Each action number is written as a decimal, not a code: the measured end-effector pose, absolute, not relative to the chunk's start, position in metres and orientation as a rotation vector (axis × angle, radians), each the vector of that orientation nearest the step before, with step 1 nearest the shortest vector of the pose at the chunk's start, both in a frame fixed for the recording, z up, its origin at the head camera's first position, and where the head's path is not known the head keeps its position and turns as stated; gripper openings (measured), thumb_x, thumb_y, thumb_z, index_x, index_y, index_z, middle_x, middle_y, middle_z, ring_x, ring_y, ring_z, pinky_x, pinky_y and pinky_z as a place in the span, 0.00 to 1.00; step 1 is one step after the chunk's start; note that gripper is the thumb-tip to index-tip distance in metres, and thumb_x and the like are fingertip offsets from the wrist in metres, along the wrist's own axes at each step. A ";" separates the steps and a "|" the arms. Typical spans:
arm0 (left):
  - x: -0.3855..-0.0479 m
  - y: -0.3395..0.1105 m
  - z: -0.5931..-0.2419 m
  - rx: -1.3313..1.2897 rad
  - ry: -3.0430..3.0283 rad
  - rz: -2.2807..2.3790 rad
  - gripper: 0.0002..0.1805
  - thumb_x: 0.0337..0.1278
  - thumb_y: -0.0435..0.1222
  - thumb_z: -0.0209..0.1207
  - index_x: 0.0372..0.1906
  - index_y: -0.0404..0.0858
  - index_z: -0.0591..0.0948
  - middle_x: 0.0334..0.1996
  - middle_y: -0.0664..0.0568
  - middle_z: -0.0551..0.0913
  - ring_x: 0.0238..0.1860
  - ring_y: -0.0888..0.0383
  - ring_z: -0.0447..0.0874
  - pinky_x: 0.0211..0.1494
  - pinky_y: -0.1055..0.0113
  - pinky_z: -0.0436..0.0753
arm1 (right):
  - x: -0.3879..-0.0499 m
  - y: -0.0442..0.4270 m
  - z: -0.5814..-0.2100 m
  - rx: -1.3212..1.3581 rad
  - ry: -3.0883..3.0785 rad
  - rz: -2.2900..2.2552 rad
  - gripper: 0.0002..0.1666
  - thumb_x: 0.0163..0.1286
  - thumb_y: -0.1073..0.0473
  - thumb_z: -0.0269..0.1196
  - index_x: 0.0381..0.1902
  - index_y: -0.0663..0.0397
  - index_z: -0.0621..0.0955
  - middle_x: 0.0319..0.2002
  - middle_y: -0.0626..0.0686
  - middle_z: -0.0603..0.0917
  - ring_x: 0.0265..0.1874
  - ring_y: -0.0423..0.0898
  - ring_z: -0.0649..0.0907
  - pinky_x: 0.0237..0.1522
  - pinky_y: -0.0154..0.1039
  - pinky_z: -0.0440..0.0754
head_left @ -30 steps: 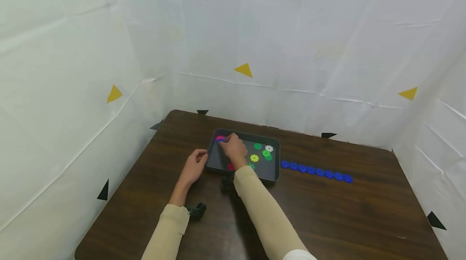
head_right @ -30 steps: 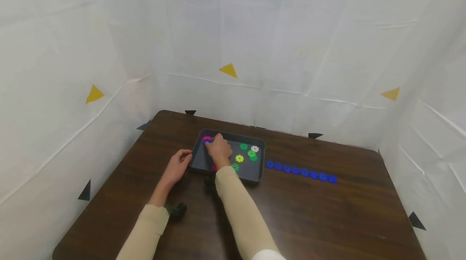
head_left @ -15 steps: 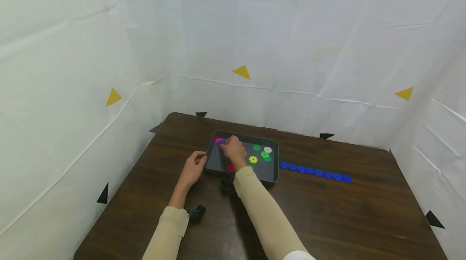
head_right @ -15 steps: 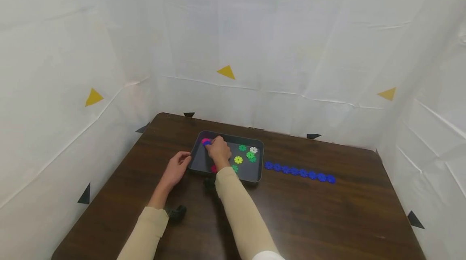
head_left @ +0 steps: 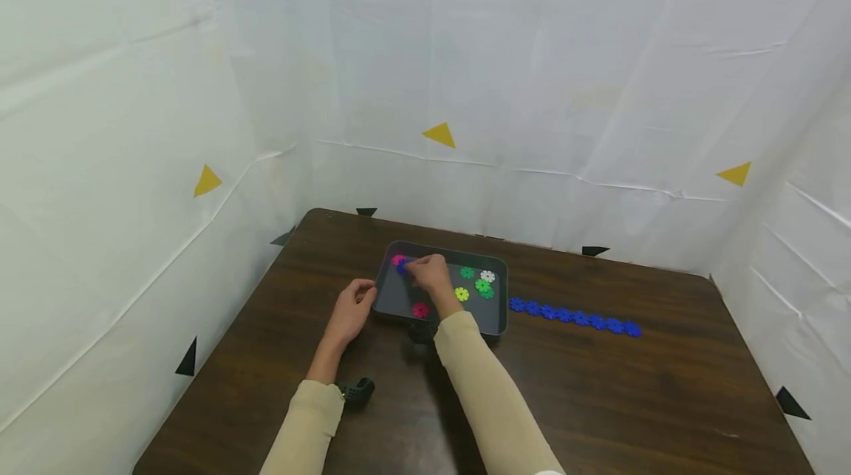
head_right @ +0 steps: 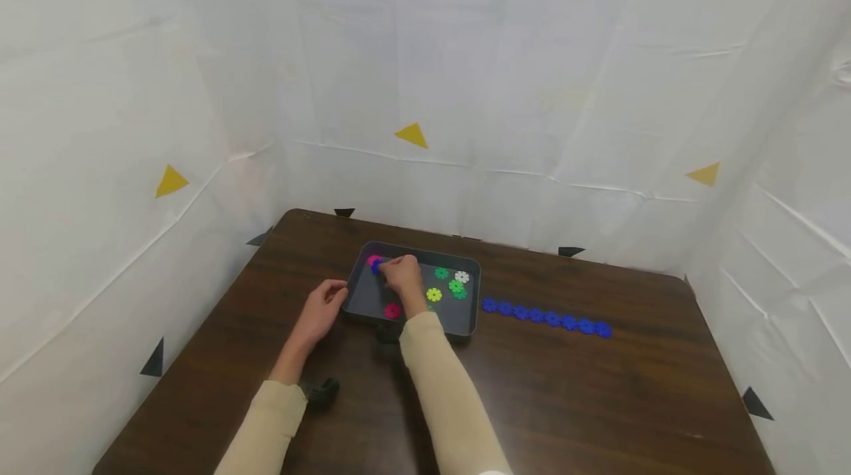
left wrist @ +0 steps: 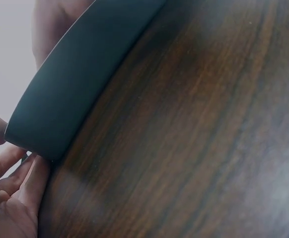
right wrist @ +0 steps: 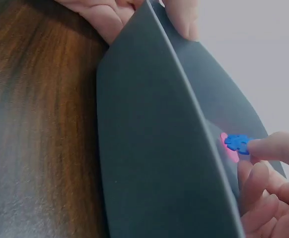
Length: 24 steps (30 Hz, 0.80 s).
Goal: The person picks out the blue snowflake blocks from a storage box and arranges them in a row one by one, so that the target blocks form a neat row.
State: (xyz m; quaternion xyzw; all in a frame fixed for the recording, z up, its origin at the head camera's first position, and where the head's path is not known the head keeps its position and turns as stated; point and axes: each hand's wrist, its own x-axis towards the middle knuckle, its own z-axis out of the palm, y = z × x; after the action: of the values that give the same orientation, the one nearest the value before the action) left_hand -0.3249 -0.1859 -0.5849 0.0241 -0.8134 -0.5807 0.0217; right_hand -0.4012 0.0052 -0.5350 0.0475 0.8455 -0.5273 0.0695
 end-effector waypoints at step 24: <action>-0.338 -0.198 -0.584 0.028 -2.506 -1.825 0.22 0.85 0.43 0.54 0.71 0.34 0.77 0.70 0.35 0.79 0.73 0.38 0.77 0.74 0.38 0.77 | -0.371 0.034 -0.537 -0.127 2.583 -1.637 0.10 0.77 0.60 0.66 0.46 0.62 0.88 0.43 0.57 0.89 0.35 0.45 0.83 0.38 0.38 0.83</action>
State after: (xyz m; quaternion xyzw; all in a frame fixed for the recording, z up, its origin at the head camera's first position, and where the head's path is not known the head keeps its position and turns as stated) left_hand -0.3380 -0.1981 -0.5840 0.0090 -0.8082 -0.5885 0.0206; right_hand -0.3712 0.0343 -0.5372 -0.0413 0.8433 -0.5343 0.0406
